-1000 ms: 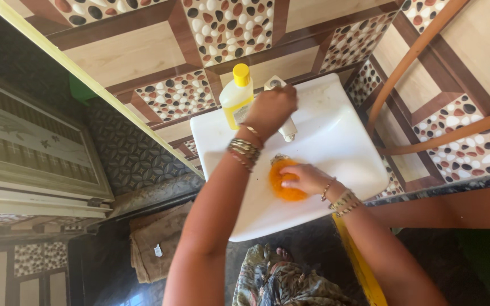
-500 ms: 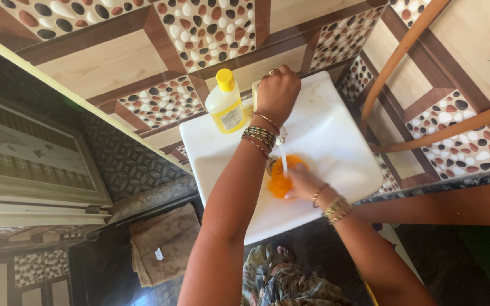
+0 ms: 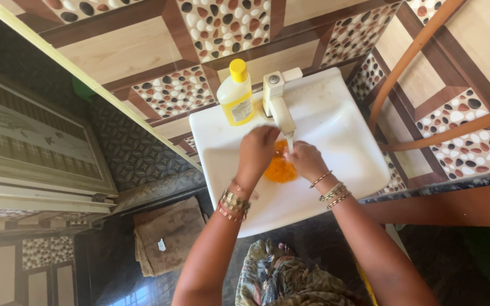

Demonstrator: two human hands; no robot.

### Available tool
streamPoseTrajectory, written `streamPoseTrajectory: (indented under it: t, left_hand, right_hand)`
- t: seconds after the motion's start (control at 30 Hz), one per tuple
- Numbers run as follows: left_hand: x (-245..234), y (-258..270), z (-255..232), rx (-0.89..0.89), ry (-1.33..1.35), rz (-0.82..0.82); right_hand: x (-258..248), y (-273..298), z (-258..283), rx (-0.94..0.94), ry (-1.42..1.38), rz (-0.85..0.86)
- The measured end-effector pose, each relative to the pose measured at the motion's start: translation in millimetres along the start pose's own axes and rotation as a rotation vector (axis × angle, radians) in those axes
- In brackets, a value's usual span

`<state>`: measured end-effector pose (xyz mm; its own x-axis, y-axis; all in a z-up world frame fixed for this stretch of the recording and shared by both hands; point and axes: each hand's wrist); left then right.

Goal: The person cleans a white bathroom sink using a yellow sponge and liquid soap. They scrub the basin and faucet area, rinse the sponge under running water, and continue wiping the sink surface.

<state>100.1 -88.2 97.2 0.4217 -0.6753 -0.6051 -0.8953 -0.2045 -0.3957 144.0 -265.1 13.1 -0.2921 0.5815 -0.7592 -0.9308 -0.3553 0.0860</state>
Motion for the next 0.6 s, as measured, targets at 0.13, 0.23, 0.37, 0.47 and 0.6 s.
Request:
streamPoseTrajectory:
  t: [0.13,0.23,0.37,0.47,0.6]
  left_hand:
    - [33,51,64,-0.517,0.595,0.259]
    - [59,83,88,-0.812,0.983,0.308]
    - [71,100,86,-1.037,1.238,0.229]
    - [72,98,81,-0.947,1.242,0.255]
    - [76,89,71,-0.947,1.265,0.220]
  right_hand:
    - [10,-15,-8,0.274,-1.351,0.088]
    - [34,-19,-8,0.364,-1.890,0.097]
    - [29,-25,21,0.361,-2.119,-0.009]
    - [26,-29,19,0.190,-2.234,-0.162]
    - [47,-32,16,0.418,-2.141,-0.199]
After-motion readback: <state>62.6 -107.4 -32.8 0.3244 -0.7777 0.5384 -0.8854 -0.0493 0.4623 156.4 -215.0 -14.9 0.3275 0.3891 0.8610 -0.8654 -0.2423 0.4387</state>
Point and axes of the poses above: each hand's wrist, its own y-axis away from the middle knuckle, its own x-axis out of the palm, z = x × y, and after that the axes turned 11 degrees about -y, right-handed
